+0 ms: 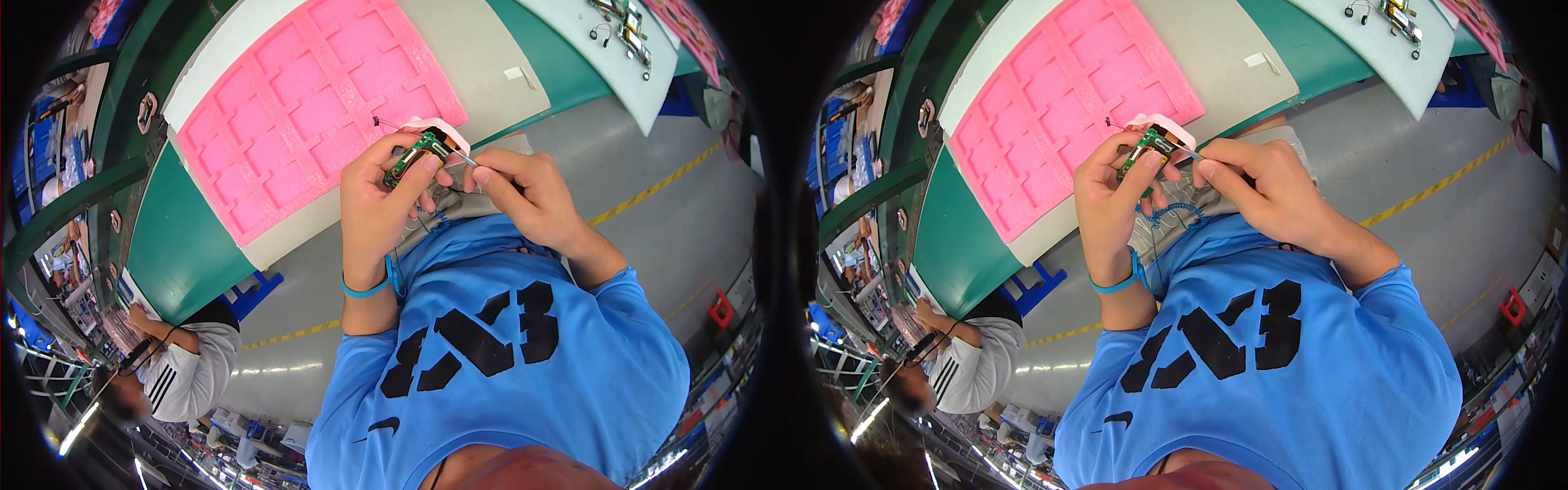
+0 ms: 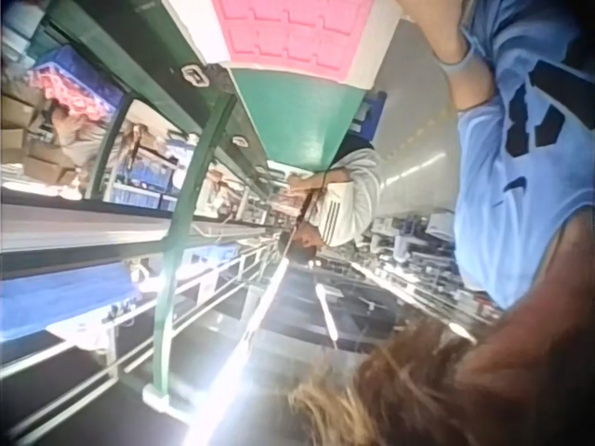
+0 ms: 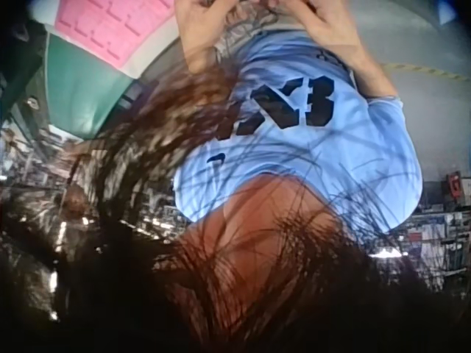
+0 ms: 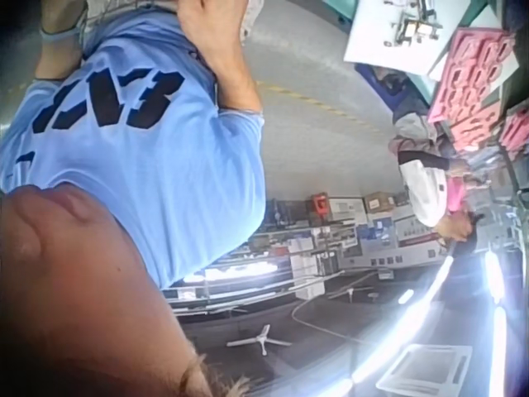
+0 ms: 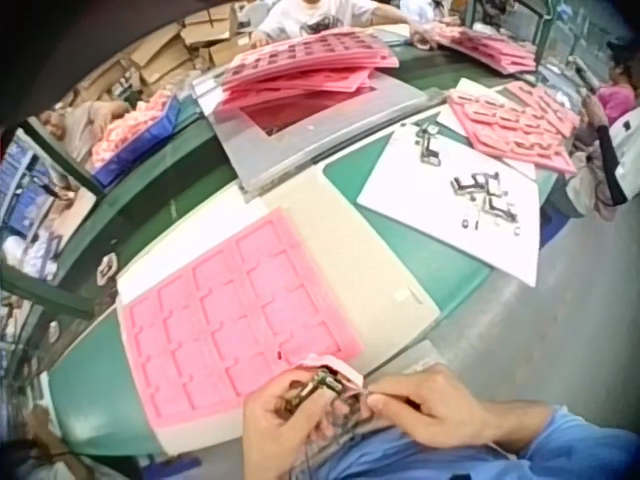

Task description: Assembling electronic circuit boards into plastic casings at a manual assembly station.

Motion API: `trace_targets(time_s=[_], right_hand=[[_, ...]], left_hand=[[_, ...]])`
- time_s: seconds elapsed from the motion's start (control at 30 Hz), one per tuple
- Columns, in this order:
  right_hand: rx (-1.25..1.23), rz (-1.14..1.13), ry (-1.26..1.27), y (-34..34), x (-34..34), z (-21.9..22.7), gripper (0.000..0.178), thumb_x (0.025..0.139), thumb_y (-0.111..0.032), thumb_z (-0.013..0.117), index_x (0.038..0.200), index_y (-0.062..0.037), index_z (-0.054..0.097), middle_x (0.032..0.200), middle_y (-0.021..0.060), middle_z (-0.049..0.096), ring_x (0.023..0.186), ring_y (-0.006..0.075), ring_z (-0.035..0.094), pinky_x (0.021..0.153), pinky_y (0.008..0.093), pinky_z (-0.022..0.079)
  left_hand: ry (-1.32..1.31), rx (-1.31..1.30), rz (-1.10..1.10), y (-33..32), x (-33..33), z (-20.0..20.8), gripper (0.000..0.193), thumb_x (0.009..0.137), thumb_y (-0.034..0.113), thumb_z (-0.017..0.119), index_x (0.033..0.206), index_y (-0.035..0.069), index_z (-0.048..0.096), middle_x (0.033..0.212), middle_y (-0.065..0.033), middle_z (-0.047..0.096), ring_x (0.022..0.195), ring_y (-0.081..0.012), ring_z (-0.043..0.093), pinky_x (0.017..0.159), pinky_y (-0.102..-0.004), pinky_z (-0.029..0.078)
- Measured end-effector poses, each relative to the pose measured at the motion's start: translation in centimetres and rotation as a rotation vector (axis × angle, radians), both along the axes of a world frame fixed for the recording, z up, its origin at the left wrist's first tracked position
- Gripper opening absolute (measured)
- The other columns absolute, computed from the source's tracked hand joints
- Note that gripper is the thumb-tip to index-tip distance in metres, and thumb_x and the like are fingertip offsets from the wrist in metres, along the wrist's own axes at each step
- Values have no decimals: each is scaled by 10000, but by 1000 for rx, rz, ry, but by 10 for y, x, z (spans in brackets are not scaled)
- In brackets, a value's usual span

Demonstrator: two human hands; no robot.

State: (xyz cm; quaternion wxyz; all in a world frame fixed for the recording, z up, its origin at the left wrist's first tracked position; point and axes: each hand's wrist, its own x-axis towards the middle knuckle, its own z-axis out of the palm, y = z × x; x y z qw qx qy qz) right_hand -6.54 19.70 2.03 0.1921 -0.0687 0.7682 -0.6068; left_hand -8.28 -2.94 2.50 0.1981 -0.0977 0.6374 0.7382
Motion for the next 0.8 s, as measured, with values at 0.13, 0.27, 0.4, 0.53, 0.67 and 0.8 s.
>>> trace_targets(time_s=[0.13,0.27,0.4,0.53,0.67,0.8], right_hand=[[9,-30,49,-2,2,-3,160,1041,-111,644,960,-24,750,646,22,585,537,114,396,518,288,302],[40,-7,15,0,1,3,177,1069,-91,605,966,-25,733,703,3,560,584,107,394,561,276,294],[46,-14,52,-1,4,-1,179,1073,-89,597,970,-28,730,683,-1,543,581,107,391,560,277,293],[30,-20,38,-1,4,1,170,1065,-102,612,981,-28,739,674,16,575,560,118,406,541,286,310],[13,-26,8,-2,3,2,164,1057,-116,627,989,-29,749,674,35,612,540,128,422,524,295,328],[15,-28,0,-3,3,1,168,1060,-115,622,988,-29,746,678,34,612,544,126,424,527,295,331]], left_hand=[[3,-23,-13,2,1,0,238,990,74,741,1211,-10,713,877,-120,790,578,-96,625,477,-170,421],[105,-30,20,8,2,-4,233,996,52,727,1214,-29,708,855,-165,785,534,-121,624,433,-176,421],[69,-27,14,9,1,-2,234,991,78,747,1203,-16,715,853,-121,781,572,-104,621,484,-176,431],[51,-32,6,8,2,-2,233,990,87,754,1199,-10,718,849,-102,780,584,-99,618,499,-178,430],[41,-36,2,8,1,-2,230,990,88,754,1196,-7,719,846,-97,779,583,-99,614,497,-179,424],[34,-35,13,9,1,-2,224,989,88,754,1191,-3,722,845,-93,779,582,-99,613,496,-180,420]])
